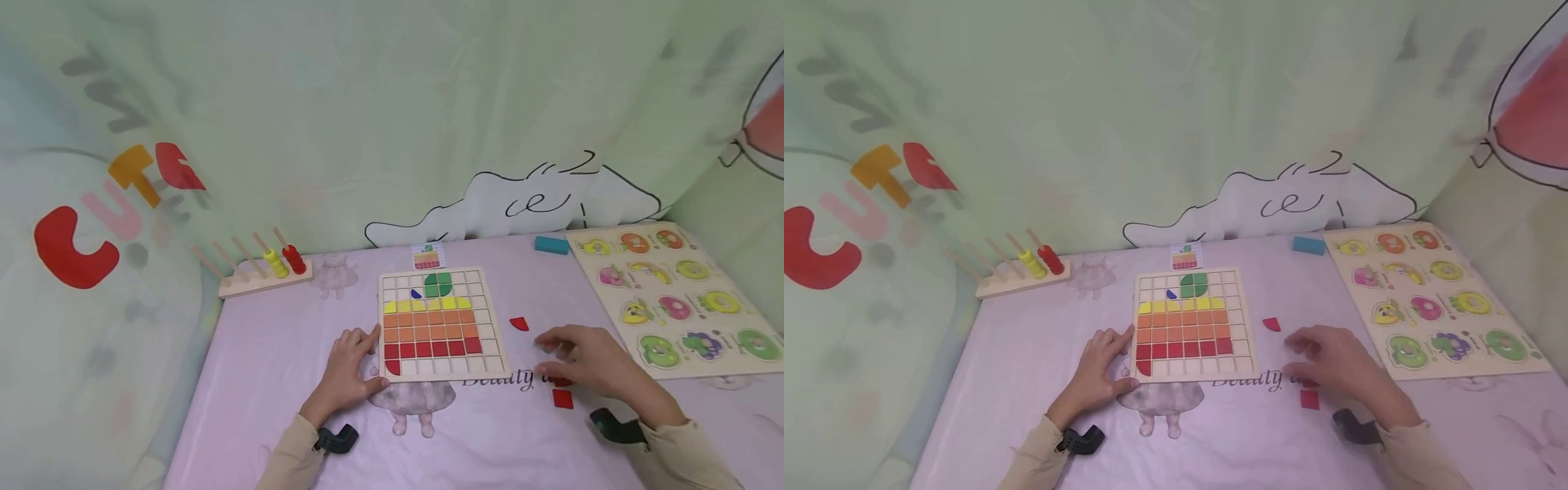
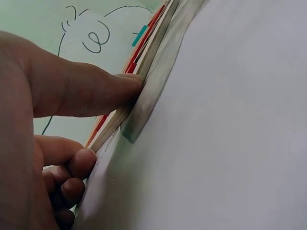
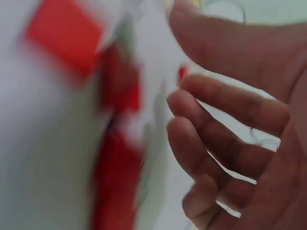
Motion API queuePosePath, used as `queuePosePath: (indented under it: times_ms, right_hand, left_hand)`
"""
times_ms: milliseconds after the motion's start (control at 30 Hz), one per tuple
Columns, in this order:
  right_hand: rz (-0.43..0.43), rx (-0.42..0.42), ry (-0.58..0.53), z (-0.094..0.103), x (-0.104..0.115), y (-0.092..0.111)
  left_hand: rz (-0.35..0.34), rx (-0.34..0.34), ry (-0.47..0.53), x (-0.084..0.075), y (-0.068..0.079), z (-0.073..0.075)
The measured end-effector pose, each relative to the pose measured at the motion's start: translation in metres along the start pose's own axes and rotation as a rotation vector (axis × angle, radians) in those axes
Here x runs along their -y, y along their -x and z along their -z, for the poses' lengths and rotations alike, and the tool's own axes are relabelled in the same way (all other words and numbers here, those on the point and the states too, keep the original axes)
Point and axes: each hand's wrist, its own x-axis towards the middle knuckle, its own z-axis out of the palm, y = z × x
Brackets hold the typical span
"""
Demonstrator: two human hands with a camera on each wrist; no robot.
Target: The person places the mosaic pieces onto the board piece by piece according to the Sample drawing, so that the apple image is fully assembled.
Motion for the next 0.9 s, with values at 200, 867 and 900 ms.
queuePosePath:
  times_ms: [200, 867, 900]
  right_hand:
    - [0.036, 0.050, 0.000, -0.007, -0.028, 0.025]
    - [0.152, -0.390, -0.216, -0.032, 0.005, 0.002]
    - [0.126, -0.400, -0.256, -0.034, 0.008, -0.002]
  left_hand:
    - [-0.003, -0.020, -0.009, 0.005, 0.003, 0.000]
    - [0.004, -0.004, -0.007, 0.002, 0.001, -0.002]
    - [0.004, -0.005, -0.007, 0.002, 0.000, -0.002]
